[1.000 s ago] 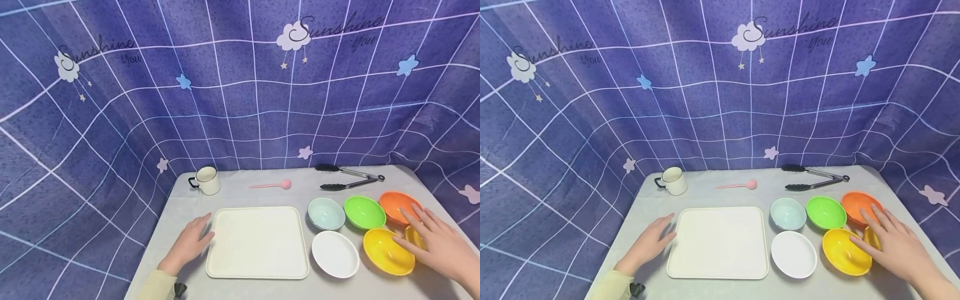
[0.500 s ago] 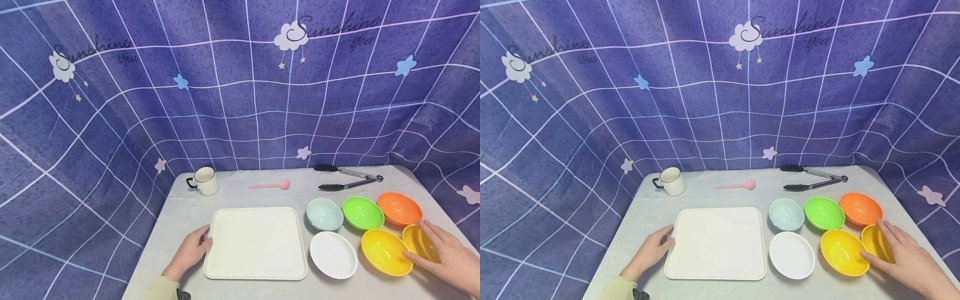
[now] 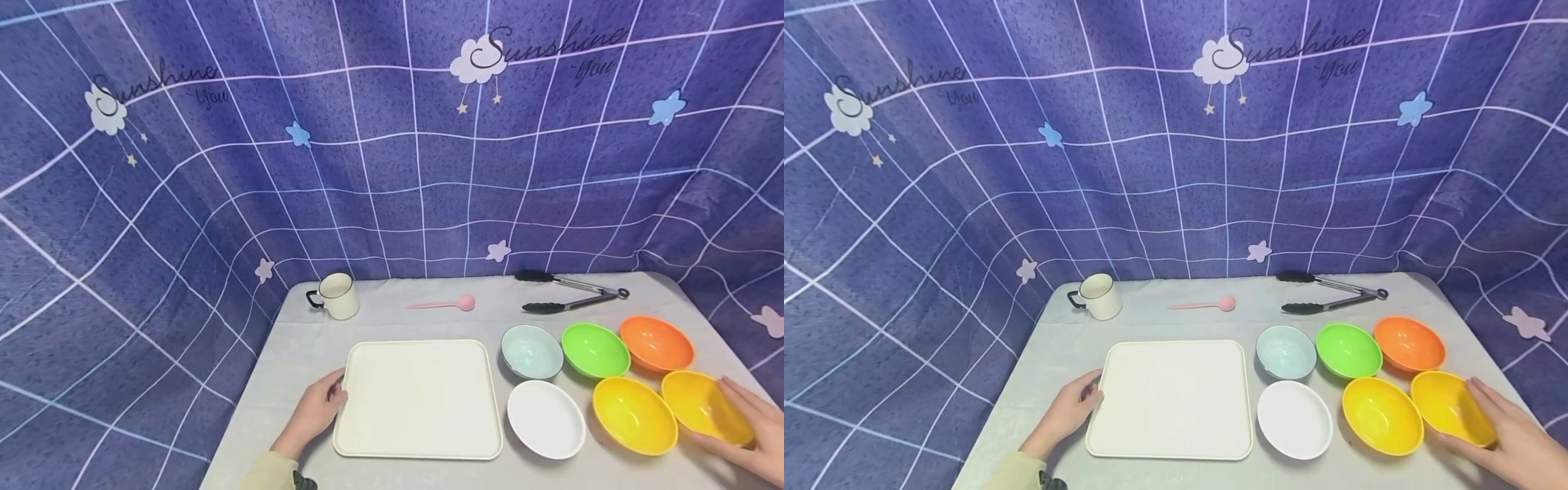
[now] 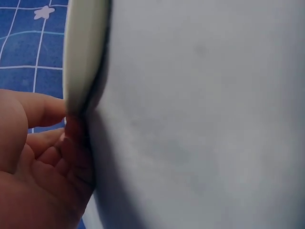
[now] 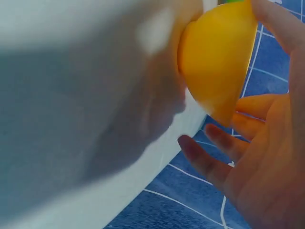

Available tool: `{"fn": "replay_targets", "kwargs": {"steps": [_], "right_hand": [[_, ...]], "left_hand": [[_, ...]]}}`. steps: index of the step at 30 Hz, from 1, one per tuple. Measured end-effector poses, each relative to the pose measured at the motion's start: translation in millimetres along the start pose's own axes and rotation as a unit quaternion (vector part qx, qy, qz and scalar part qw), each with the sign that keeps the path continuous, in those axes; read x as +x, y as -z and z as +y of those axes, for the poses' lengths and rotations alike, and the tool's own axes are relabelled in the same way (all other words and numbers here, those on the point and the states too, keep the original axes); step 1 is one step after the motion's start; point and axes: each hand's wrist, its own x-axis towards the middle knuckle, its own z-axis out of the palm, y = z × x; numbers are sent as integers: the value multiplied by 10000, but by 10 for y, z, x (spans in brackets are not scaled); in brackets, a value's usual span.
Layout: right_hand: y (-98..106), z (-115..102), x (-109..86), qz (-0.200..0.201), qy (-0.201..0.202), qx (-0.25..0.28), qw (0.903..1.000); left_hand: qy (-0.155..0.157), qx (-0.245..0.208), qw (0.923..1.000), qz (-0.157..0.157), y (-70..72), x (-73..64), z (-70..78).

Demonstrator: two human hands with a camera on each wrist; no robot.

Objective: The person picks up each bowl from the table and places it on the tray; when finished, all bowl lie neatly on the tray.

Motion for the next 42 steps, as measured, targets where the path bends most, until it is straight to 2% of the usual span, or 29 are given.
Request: {"fn": "replay_targets", "kwargs": {"steps": [5, 8, 13, 19, 28, 31, 37, 42], "right_hand": [[-27, -11, 5, 479, 220, 371, 9979], [-33, -41, 30, 622, 313, 576, 9959], [-63, -69, 46, 642, 87, 600, 9961], [-84, -64, 58, 882, -67, 539, 9946], [-78, -73, 77, 1573, 108, 1053, 9819], [-53, -83, 87, 1634, 71, 1036, 9811], [25, -150, 134, 1467, -110, 843, 9855], [79, -243, 183, 1580, 108, 932, 9830]], "left_hand": [[60, -286, 9996, 13, -21, 3, -64], [126, -434, 9990, 14, -33, 8, -91], [80, -551, 9984, 17, -36, 14, -95], [149, -606, 9980, 13, -26, 5, -72], [195, -724, 9972, -69, -6, 2, -65], [201, -790, 9967, -61, -3, 10, -78], [175, -840, 9963, -56, -2, 14, -105], [145, -870, 9961, -76, 1, 16, -100]]}}
